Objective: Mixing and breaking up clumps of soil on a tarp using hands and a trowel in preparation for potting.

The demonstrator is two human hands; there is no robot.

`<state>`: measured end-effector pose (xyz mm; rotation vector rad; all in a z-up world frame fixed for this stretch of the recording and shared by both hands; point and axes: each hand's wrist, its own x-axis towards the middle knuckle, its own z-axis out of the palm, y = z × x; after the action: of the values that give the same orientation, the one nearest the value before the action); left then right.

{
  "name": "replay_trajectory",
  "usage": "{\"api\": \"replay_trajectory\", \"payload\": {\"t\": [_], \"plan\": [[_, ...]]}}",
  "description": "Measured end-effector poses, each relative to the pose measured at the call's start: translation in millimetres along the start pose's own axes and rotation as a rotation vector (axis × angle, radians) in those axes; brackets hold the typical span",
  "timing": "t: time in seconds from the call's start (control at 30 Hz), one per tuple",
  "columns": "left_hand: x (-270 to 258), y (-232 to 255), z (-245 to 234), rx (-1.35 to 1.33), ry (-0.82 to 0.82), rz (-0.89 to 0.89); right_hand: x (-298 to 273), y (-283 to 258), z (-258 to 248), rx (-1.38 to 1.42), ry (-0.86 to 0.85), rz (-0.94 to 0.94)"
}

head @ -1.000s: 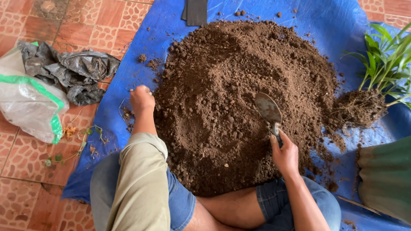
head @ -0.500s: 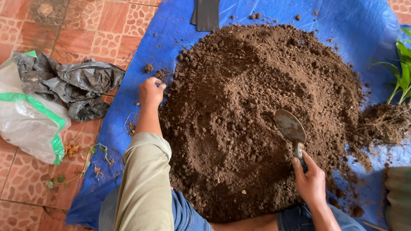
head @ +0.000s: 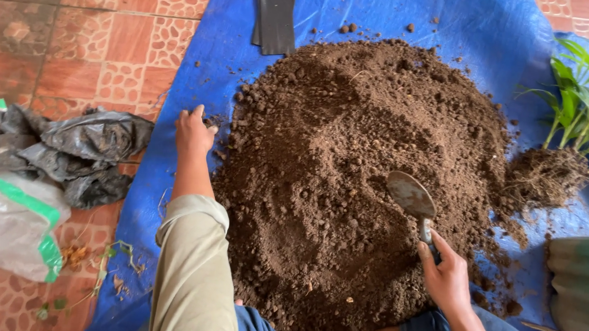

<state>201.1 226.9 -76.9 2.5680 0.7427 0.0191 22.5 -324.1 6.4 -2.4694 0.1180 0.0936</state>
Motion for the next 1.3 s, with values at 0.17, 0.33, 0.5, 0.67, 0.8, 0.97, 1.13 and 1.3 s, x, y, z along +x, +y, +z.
{"api": "replay_trajectory", "payload": {"t": [0.17, 0.33, 0.5, 0.67, 0.8, 0.97, 1.13, 1.3], "plan": [[-6.3, 3.1, 22.2, 0.085, 0.142, 0.237, -3.0, -10.0, -4.5, -0.01, 0.039, 0.016], [-40.1, 16.4, 1.6, 0.173, 0.051, 0.263, -6.4, -3.2, -5.7, 0.033, 0.075, -0.055], [-61.2, 30.5, -8.9, -0.124, -0.087, 0.165, -14.7, -1.3, -16.6, 0.206, 0.016, -0.025], [-155.1, 117.5, -65.6, -0.307, -0.203, 0.294, -16.6, 13.3, -17.2, 0.191, 0.03, -0.108], [-225.2, 181.4, -112.5, -0.287, -0.257, 0.531, -15.9, 22.2, -12.4, 0.168, 0.063, -0.22], [-250.8, 218.9, -128.1, -0.266, -0.341, 0.56, -18.4, 33.2, -8.3, 0.181, 0.054, -0.226], [-293.4, 215.0, -158.6, -0.289, -0.268, 0.539, -23.0, 33.3, -10.9, 0.108, 0.049, -0.261], [-317.4, 147.1, -130.9, -0.485, -0.21, 0.373, -29.7, 23.4, -6.7, -0.153, 0.05, -0.378]]}}
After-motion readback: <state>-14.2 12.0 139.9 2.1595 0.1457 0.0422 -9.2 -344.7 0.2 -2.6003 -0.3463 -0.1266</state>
